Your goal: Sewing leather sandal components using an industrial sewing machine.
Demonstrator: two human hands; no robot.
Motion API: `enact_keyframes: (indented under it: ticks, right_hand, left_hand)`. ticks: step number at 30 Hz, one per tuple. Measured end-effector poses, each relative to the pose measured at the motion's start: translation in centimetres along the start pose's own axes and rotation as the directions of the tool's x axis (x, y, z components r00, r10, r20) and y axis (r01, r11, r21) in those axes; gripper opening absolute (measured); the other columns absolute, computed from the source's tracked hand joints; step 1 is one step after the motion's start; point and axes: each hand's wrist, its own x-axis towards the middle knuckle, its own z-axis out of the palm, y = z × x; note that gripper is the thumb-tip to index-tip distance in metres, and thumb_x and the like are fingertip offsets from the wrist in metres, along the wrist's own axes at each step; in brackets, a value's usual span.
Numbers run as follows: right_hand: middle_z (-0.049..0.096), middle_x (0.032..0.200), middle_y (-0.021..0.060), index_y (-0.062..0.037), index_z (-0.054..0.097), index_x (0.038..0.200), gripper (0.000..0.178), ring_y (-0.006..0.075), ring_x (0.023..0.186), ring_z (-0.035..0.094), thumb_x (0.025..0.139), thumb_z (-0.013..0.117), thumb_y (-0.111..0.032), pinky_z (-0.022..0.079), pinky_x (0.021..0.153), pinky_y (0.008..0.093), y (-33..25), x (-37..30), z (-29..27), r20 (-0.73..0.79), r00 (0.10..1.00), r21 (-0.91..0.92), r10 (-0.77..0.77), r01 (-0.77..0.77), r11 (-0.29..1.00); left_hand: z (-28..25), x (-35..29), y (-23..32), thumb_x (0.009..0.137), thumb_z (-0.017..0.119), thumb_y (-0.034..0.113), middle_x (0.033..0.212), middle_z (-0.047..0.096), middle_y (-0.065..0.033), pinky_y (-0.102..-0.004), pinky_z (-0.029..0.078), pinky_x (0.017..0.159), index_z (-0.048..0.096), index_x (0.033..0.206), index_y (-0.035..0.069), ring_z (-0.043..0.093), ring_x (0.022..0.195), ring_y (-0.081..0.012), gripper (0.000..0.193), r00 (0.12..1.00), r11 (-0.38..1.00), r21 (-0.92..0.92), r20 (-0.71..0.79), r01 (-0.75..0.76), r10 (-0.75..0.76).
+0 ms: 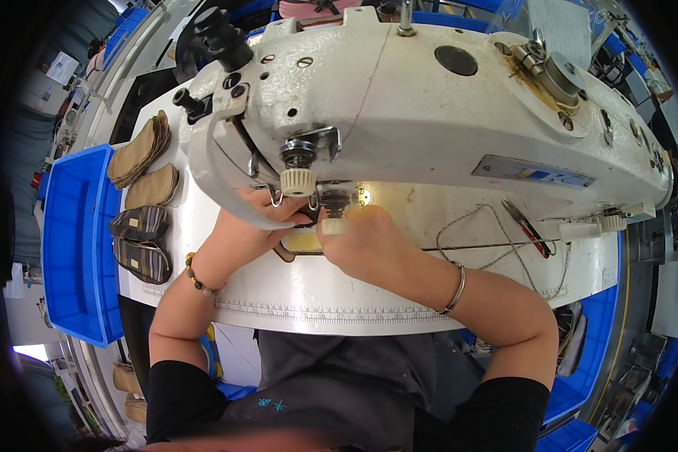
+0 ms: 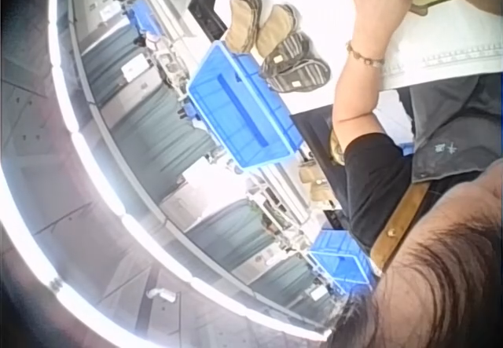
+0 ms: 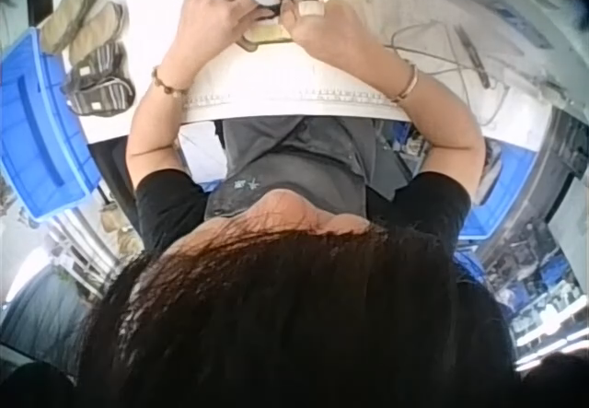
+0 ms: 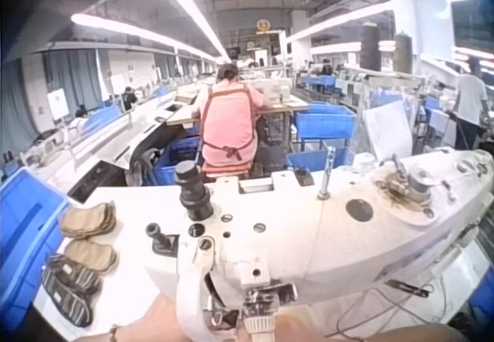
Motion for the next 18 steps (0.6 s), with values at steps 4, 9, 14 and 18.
enact_keyframes:
  ticks: [4,9,14,18]
  right_hand:
    - [0.058,0.059,0.0080,0.0011,0.069,0.088,0.023,0.0237,0.053,0.061,0.069,0.065,-0.013,0.048,0.047,0.0370,0.4,-0.1,1.0,-0.032,0.998,0.101,0.060,-0.057,0.993]
    - [0.059,0.060,0.0078,-0.0055,0.063,0.064,0.007,0.0234,0.048,0.059,0.065,0.064,-0.013,0.045,0.043,0.0382,1.3,-0.6,0.2,-0.057,0.961,0.235,0.270,-0.250,0.939]
    - [0.059,0.060,0.0079,-0.0066,0.060,0.061,0.007,0.0221,0.045,0.058,0.064,0.065,-0.011,0.045,0.042,0.0374,1.2,-0.3,-1.5,0.018,0.958,0.132,0.286,-0.285,0.949]
    - [0.060,0.064,0.0083,-0.0055,0.063,0.061,0.008,0.0227,0.049,0.060,0.065,0.065,-0.012,0.046,0.044,0.0364,0.9,-0.2,-1.5,0.047,0.951,0.151,0.307,-0.310,0.939]
  left_hand:
    - [0.2,0.6,-0.1,0.073,0.077,0.026,0.083,0.069,0.0044,-0.0338,0.044,0.084,0.077,0.090,0.014,0.065,0.081,-0.0143,0.021,0.997,0.997,-0.011,-0.017,-0.071,0.071]
    - [0.8,0.3,-0.8,0.073,0.077,0.023,0.082,0.071,0.0029,-0.0344,0.045,0.085,0.077,0.089,0.015,0.067,0.080,-0.0152,0.017,0.999,0.997,-0.063,-0.007,-0.053,0.052]
    - [1.3,0.4,-1.6,0.068,0.080,0.017,0.087,0.073,-0.0020,-0.0365,0.047,0.085,0.077,0.087,0.013,0.068,0.084,-0.0213,0.019,0.997,0.971,-0.237,-0.081,-0.019,0.000]
    - [1.2,0.8,-1.5,0.065,0.081,0.014,0.085,0.073,-0.0053,-0.0387,0.050,0.081,0.077,0.086,0.011,0.068,0.083,-0.0259,0.021,0.995,0.930,-0.365,-0.077,0.038,-0.071]
